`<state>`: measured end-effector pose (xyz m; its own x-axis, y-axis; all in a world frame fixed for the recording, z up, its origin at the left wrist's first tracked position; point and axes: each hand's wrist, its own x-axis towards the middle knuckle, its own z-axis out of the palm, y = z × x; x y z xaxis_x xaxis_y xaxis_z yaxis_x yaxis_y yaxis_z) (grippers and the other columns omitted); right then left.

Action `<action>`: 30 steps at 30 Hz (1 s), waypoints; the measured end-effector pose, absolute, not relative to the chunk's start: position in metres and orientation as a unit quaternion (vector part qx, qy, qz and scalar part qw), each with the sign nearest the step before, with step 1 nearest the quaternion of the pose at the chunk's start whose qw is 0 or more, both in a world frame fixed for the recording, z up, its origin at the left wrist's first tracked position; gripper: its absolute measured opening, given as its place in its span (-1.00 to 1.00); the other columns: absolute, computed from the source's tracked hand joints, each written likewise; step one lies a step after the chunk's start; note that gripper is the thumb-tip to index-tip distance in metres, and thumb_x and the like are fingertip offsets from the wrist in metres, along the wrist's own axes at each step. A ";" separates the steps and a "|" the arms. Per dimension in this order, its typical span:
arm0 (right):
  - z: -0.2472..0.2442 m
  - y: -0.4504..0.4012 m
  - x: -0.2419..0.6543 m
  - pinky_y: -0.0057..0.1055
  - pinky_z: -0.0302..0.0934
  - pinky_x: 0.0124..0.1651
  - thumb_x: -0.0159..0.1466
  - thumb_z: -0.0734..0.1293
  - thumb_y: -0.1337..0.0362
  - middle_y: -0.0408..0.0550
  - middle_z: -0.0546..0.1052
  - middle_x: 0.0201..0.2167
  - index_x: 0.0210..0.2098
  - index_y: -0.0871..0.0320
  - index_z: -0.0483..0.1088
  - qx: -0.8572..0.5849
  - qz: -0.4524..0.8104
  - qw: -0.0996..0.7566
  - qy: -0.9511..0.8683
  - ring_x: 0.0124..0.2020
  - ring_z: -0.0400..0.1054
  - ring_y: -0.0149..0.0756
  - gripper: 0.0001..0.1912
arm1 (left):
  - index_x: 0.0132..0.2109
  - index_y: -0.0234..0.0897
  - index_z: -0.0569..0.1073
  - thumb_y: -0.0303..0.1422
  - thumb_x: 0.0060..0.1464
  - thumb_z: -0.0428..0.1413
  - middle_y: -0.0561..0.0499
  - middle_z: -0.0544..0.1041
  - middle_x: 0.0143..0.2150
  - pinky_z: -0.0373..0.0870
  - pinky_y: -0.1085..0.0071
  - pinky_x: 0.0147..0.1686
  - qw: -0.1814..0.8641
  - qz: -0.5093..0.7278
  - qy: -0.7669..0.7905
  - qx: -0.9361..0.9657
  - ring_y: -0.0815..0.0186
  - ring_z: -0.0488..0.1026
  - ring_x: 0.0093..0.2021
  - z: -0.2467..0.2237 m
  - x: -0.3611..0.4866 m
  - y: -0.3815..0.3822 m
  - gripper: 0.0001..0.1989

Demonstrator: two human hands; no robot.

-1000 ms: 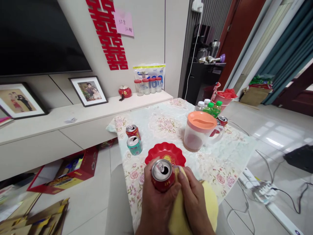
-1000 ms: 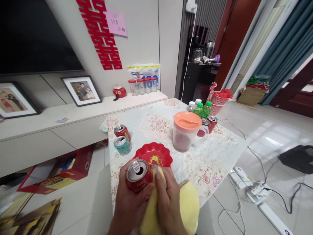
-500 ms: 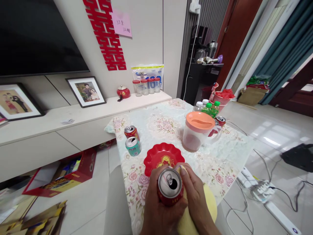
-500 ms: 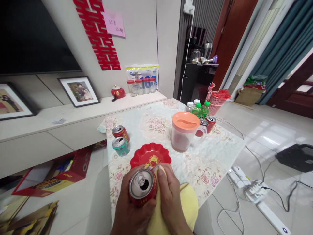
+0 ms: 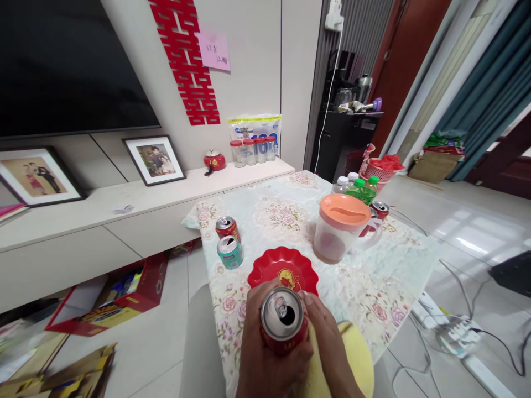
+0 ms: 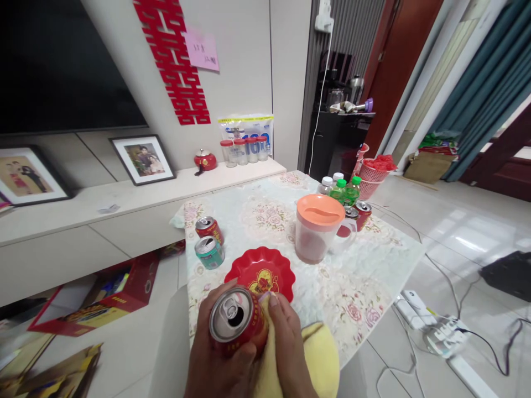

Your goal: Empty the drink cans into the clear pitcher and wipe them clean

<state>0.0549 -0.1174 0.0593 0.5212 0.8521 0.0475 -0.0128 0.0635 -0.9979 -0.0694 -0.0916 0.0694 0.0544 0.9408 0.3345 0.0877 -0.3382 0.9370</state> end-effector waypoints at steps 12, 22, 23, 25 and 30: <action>0.081 -0.136 0.053 -0.20 0.38 0.19 0.40 0.27 -0.07 0.04 0.64 0.06 0.00 0.04 0.60 -0.589 0.351 0.651 -0.326 0.08 0.52 -0.08 -0.58 | 0.19 -0.10 0.31 0.13 0.05 0.26 -0.09 0.44 0.04 0.56 0.19 -0.04 0.309 0.627 0.354 0.622 0.13 0.53 -0.03 0.047 -0.043 -0.095 -0.32; 0.102 -0.132 0.059 -0.27 0.47 -0.04 0.38 0.29 -0.08 0.04 0.67 -0.10 -0.09 0.06 0.60 -0.568 0.342 0.668 -0.338 -0.11 0.57 -0.09 -0.59 | 0.10 -0.04 0.46 0.13 -0.04 0.31 -0.06 0.59 0.00 0.60 0.12 -0.07 0.432 0.615 0.372 0.545 0.02 0.59 -0.06 0.056 -0.034 -0.113 -0.37; 0.100 -0.129 0.061 -0.29 0.47 -0.10 0.36 0.30 -0.10 0.03 0.68 -0.15 -0.11 0.07 0.60 -0.559 0.380 0.657 -0.334 -0.17 0.57 -0.11 -0.58 | 0.11 -0.02 0.47 0.16 -0.06 0.31 -0.05 0.59 0.00 0.58 0.12 -0.05 0.410 0.619 0.372 0.557 0.02 0.58 -0.04 0.058 -0.036 -0.111 -0.35; 0.096 -0.123 0.064 -0.31 0.47 -0.17 0.32 0.32 -0.14 -0.02 0.67 -0.29 -0.20 0.10 0.59 -0.541 0.428 0.640 -0.338 -0.29 0.56 -0.14 -0.56 | 0.11 0.00 0.50 0.18 -0.05 0.30 -0.04 0.58 0.01 0.53 0.11 0.02 0.367 0.625 0.370 0.581 0.03 0.55 -0.01 0.061 -0.040 -0.108 -0.36; 0.073 -0.109 0.061 -0.34 0.42 -0.37 0.20 0.40 -0.24 -0.10 0.56 -0.53 -0.50 0.10 0.51 -0.556 0.427 0.635 -0.325 -0.45 0.46 -0.21 -0.49 | 0.06 -0.04 0.52 0.21 -0.07 0.29 -0.03 0.56 -0.07 0.54 0.24 -0.14 0.371 0.640 0.365 0.565 0.13 0.54 -0.14 0.075 -0.045 -0.105 -0.36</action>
<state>0.0614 -0.1086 0.0734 0.4240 0.9035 -0.0623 -0.1801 0.0167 -0.9835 -0.0448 -0.1049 0.0747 -0.0846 0.8877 0.4525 -0.0625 -0.4580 0.8867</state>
